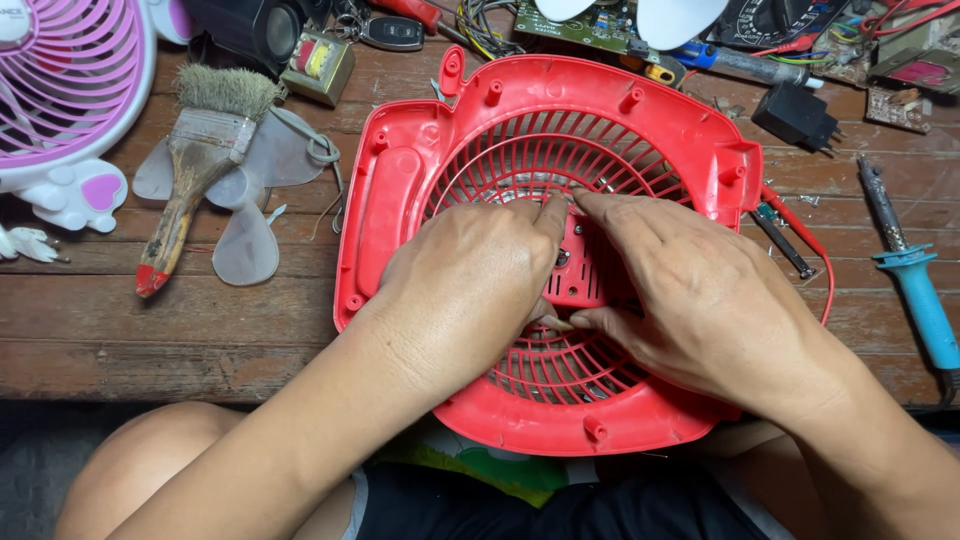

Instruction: Assembling a fan motor into its plastic housing and securing the internal cover with a screwdriver.

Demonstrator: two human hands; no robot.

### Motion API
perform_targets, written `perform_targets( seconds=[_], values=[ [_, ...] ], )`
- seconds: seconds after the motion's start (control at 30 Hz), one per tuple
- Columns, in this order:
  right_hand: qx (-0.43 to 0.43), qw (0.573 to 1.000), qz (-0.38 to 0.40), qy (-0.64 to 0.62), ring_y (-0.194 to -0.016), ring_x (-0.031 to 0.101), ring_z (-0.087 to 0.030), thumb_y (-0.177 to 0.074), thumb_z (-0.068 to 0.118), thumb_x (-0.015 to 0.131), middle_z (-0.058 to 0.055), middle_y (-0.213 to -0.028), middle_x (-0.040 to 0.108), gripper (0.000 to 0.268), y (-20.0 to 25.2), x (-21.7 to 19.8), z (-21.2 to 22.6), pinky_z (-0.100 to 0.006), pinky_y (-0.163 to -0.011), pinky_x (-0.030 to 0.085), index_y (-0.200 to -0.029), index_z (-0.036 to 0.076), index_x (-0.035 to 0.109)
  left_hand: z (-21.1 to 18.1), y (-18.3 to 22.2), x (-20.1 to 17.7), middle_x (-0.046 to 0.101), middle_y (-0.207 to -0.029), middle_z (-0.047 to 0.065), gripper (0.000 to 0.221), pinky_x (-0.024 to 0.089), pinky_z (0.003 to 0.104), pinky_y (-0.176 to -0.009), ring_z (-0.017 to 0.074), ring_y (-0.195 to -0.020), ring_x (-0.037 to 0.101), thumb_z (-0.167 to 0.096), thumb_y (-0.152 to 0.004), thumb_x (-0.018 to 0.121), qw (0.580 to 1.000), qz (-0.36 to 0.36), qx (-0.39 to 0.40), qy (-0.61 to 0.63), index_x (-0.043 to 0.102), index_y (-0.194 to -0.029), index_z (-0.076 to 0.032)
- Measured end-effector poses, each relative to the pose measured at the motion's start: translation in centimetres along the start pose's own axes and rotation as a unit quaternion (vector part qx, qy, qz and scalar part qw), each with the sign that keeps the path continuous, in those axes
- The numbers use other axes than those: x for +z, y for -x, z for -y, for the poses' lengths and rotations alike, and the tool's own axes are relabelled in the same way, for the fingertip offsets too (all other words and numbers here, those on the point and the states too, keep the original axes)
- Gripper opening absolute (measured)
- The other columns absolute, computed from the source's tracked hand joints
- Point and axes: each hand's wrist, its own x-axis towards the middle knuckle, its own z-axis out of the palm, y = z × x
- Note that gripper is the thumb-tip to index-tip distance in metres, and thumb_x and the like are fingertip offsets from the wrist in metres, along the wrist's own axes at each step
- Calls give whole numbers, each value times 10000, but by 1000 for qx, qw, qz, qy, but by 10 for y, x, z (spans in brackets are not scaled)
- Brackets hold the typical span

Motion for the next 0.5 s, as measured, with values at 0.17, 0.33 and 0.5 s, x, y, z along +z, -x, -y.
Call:
perform_targets(
  seconds=[0.17,0.33,0.5],
  values=[
    [-18,998,-19,-53,-1178,650,-349,-844,347,781,-183,-1292,668,640,2,-18,-9,-458,-996,504,-1340,1,571,2,-1,2,720,-851,100,658,542,522,-629,376,-758,711,-482,-698,917,999,-16,12,-34,608,-1107,-69],
    [-11,1000,10,-25,-1037,669,-353,-850,374,776,-158,-1150,704,602,3,-10,-13,-465,-876,535,-1323,38,618,5,-6,-2,744,-859,83,618,555,553,-556,400,-711,729,-493,-707,916,999,15,-11,-43,603,-1068,-102],
    [-11,999,51,-8,-1064,639,-378,-752,404,826,-149,-1193,697,820,2,-5,-17,-499,-923,494,-1426,27,548,7,-6,0,724,-758,112,626,542,564,-550,421,-637,708,-516,-682,939,999,15,-12,-45,612,-1025,-106]
  ],
)
